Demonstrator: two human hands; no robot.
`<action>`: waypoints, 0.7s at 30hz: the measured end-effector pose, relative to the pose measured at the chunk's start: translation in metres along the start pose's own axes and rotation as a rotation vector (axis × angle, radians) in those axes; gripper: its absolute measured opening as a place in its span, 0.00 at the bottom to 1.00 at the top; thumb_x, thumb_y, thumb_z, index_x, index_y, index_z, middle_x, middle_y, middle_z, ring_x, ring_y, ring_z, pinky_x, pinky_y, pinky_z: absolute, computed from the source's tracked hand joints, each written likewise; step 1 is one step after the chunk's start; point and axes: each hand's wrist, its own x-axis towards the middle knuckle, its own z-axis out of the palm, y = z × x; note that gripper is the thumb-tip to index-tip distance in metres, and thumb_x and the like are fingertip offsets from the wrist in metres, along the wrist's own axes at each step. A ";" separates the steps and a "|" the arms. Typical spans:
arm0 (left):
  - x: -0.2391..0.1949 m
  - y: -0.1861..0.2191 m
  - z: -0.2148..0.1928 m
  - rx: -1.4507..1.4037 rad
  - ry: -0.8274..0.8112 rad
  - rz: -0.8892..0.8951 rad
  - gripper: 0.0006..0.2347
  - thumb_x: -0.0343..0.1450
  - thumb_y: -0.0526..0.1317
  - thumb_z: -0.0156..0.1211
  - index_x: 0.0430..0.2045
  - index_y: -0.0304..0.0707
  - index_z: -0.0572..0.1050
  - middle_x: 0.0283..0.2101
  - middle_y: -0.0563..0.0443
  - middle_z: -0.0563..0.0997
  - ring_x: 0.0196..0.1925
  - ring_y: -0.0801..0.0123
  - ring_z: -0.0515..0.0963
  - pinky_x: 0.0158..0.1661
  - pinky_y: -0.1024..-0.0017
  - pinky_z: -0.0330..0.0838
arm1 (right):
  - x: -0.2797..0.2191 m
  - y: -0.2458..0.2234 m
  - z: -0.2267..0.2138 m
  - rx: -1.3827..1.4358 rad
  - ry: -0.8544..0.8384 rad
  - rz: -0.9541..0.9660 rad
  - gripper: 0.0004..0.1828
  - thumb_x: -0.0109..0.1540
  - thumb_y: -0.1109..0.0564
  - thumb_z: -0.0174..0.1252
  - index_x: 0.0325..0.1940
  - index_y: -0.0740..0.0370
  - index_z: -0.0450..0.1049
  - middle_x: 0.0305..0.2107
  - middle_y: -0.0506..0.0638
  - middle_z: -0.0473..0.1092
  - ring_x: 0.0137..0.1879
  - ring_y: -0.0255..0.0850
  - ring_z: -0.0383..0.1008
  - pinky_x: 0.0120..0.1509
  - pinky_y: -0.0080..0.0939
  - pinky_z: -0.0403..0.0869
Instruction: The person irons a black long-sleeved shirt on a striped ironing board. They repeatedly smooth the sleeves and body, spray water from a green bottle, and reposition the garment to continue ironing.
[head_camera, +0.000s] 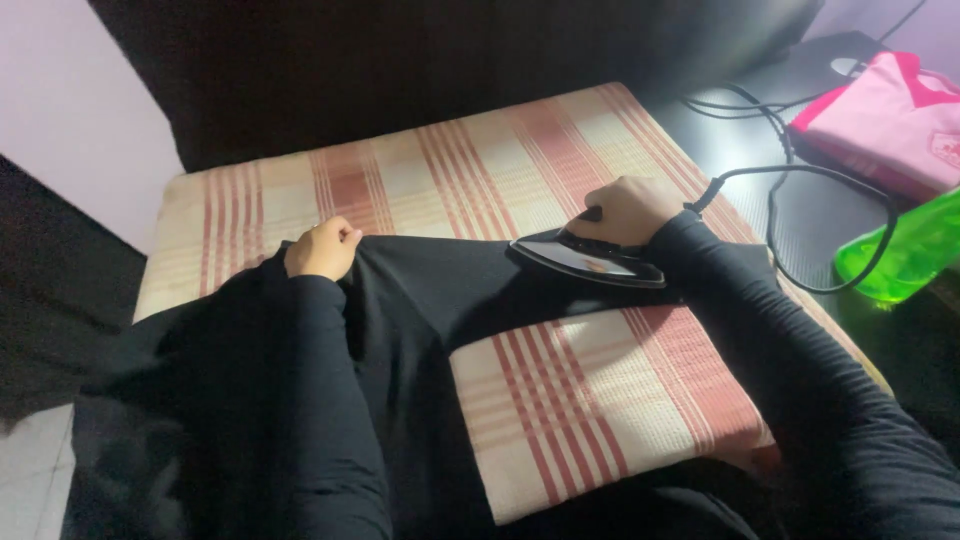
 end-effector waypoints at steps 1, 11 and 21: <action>-0.003 0.001 -0.002 -0.005 0.005 -0.019 0.14 0.69 0.54 0.40 0.38 0.56 0.71 0.44 0.56 0.76 0.51 0.61 0.72 0.48 0.63 0.64 | 0.004 -0.008 -0.001 -0.002 0.001 -0.020 0.27 0.52 0.27 0.45 0.26 0.49 0.73 0.21 0.50 0.71 0.36 0.48 0.74 0.41 0.43 0.71; -0.010 -0.002 -0.008 -0.074 0.031 0.015 0.12 0.68 0.51 0.41 0.34 0.54 0.73 0.41 0.53 0.77 0.49 0.60 0.73 0.45 0.64 0.66 | 0.053 -0.088 0.009 0.056 0.059 -0.145 0.28 0.52 0.27 0.43 0.27 0.51 0.72 0.19 0.55 0.70 0.33 0.51 0.74 0.36 0.47 0.71; 0.015 -0.022 0.009 -0.126 0.037 0.040 0.15 0.67 0.53 0.40 0.31 0.48 0.72 0.41 0.48 0.77 0.49 0.57 0.73 0.47 0.62 0.66 | 0.080 -0.158 0.001 0.095 0.191 -0.291 0.30 0.53 0.28 0.45 0.23 0.55 0.72 0.17 0.55 0.69 0.28 0.51 0.73 0.31 0.44 0.71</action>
